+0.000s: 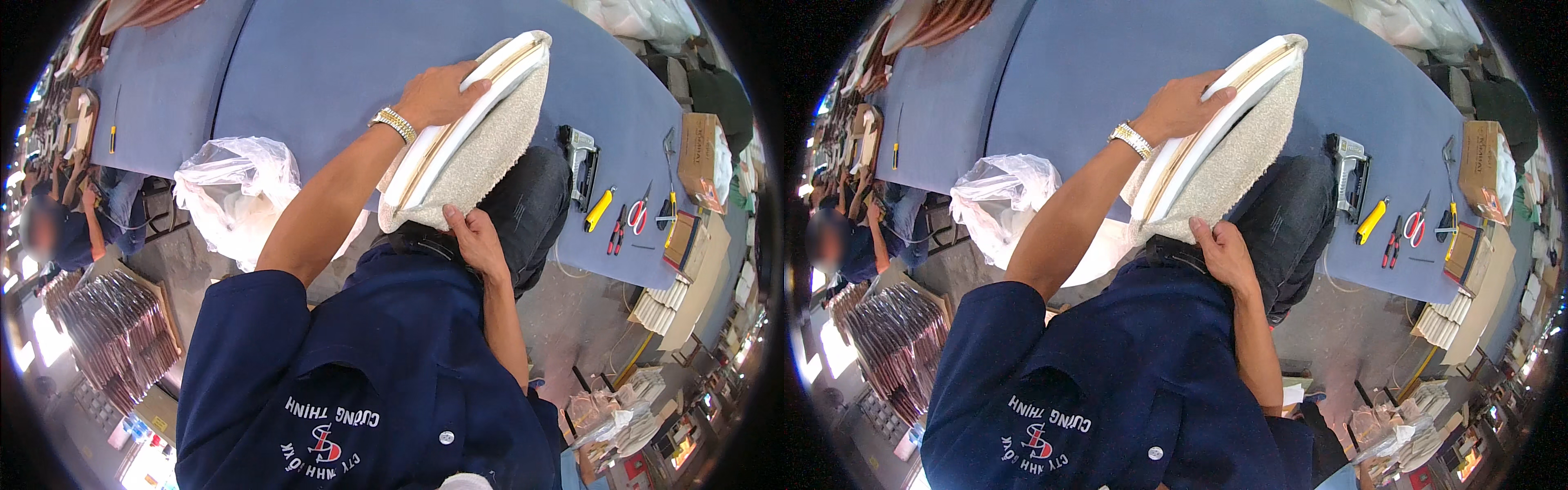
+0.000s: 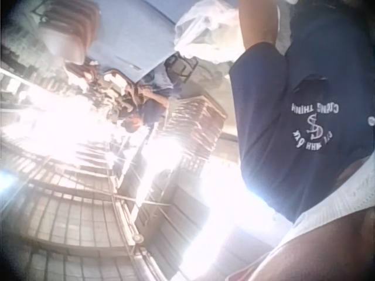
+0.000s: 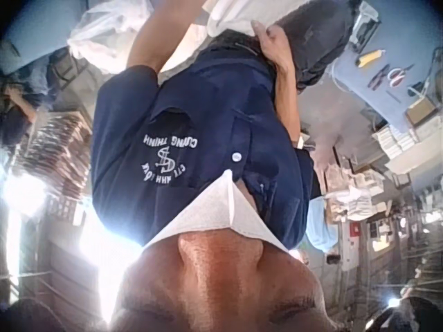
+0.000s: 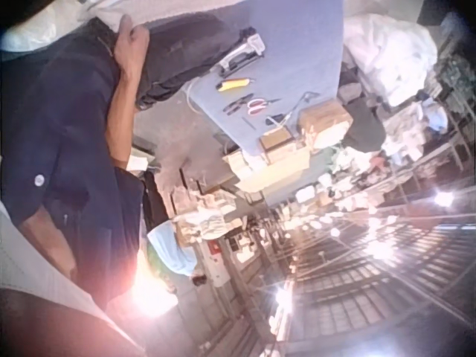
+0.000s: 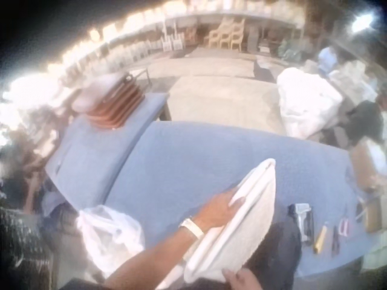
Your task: The person folds and staples a white fabric cover onto a curved foam cushion using a pneumatic staple gun. They repeatedly trim excess fabric with a utility knife and adjust the material to fit the cushion's edges.
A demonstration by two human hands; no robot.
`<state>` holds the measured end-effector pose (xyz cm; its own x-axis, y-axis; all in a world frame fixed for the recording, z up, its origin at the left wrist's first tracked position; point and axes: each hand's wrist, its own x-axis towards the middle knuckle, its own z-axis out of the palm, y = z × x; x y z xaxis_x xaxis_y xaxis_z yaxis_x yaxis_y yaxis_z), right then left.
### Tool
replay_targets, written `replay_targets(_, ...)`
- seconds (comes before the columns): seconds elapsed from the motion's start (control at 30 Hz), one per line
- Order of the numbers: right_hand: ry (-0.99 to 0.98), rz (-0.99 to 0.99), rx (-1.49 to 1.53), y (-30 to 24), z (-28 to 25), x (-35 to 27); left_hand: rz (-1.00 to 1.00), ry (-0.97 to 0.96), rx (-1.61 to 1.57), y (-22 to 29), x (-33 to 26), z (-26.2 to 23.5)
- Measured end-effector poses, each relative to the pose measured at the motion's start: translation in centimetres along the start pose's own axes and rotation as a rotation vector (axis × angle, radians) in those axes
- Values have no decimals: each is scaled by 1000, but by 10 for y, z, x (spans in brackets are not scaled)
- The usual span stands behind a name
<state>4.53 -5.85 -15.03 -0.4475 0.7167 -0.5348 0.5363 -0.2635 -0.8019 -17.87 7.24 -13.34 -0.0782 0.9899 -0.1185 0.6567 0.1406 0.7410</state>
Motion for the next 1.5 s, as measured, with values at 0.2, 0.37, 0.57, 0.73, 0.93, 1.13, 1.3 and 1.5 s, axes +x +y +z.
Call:
replay_targets(0.2,-7,-44,43,2,1,-2,80,11,10,-1,0,-2)
replay_targets(0.37,281,-241,482,-6,12,28,88,74,18,2,-4,5)
replay_targets(0.57,500,-7,146,-61,-17,94,-51,31,46,25,-14,-2)
replay_targets(0.73,426,-254,-136,-108,-48,92,-119,277,-155,29,-28,-15)
replay_targets(0.93,-65,-440,-564,-187,-99,69,-168,601,-620,38,-121,-11)
replay_targets(1.13,-431,-415,-868,-175,-52,119,-341,824,-712,-46,-136,-46)
replay_targets(1.3,-501,-573,-623,-116,45,79,-509,764,-541,-113,-145,-86)
replay_targets(1.5,-423,-819,-369,-63,68,38,-546,792,-651,-139,-178,-72)
